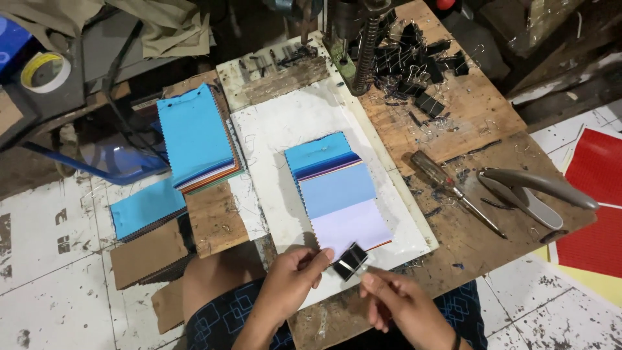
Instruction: Assembling notebooks by aligning paper, clipping them together, and drilling holes for binding.
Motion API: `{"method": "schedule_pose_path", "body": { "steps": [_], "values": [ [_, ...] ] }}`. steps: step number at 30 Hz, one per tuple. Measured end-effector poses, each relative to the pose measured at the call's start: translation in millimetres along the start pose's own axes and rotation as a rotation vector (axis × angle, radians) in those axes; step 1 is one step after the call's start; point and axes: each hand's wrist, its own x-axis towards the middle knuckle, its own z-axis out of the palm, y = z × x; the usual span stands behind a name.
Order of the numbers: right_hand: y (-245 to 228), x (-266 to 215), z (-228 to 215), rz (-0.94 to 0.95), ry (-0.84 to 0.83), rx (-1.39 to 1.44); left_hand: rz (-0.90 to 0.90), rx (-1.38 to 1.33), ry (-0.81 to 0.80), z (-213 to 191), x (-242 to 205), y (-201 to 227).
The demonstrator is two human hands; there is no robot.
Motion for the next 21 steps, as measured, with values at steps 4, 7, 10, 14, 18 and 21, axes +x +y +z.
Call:
{"method": "schedule_pose_path", "body": {
  "steps": [4,7,10,14,18,21],
  "values": [
    [20,8,-12,-0.148,0.021,0.135,0.009,-0.013,-0.004,1,-2,1],
    [17,5,0,-0.061,0.105,0.169,-0.026,-0.003,-0.004,1,-4,5],
    [16,8,14,-0.086,0.143,0.24,-0.013,-0.007,0.012,2,-4,5],
    [1,5,28,-0.04,0.226,0.311,-0.047,0.001,0.001,2,-6,10],
    [-9,3,28,0.049,0.24,0.34,-0.042,0.033,-0.019,1,-5,9],
    [-6,6,20,0.108,0.168,0.364,0.009,0.024,0.014,4,-1,0]
  ]
}}
